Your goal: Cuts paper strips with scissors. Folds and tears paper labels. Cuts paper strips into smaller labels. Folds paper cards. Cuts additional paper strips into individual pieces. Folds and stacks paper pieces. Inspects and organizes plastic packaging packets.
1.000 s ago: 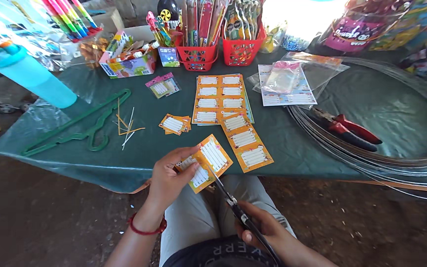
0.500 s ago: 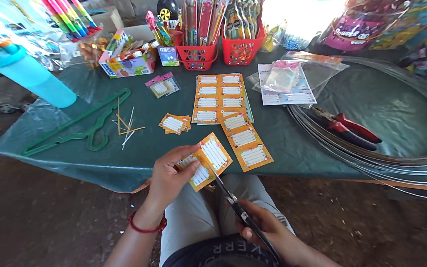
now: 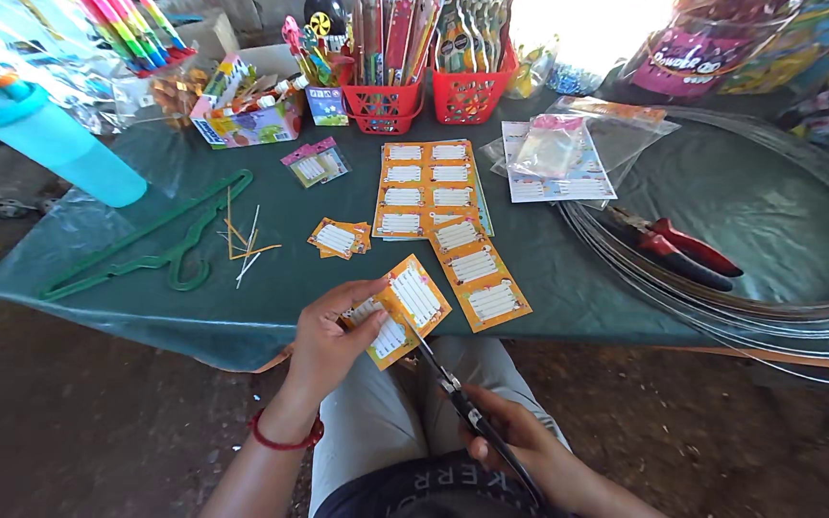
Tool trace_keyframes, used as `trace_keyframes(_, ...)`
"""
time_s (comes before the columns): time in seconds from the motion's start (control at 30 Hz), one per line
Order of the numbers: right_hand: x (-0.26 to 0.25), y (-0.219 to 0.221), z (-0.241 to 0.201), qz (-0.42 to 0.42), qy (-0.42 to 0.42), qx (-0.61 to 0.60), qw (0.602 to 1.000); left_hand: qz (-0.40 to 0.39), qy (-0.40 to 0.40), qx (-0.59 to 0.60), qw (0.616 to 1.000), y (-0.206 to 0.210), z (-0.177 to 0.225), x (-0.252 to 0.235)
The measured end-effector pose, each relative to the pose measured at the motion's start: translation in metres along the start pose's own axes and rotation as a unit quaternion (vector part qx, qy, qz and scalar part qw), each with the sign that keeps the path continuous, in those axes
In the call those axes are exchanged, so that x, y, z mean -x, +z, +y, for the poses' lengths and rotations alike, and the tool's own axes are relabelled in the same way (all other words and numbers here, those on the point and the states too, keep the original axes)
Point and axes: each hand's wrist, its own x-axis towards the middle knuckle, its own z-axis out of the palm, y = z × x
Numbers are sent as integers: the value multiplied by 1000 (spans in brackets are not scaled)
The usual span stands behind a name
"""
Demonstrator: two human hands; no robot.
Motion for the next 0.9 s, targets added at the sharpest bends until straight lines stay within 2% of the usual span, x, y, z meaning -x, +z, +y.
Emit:
trace_keyframes(0.47,1,1,0,9,3,4,1000,4,-6,8,1000,0,0,1)
trace_keyframes(0.9,0,3,2,13,5,-12,1000,-23,-7,18,1000,1,0,2)
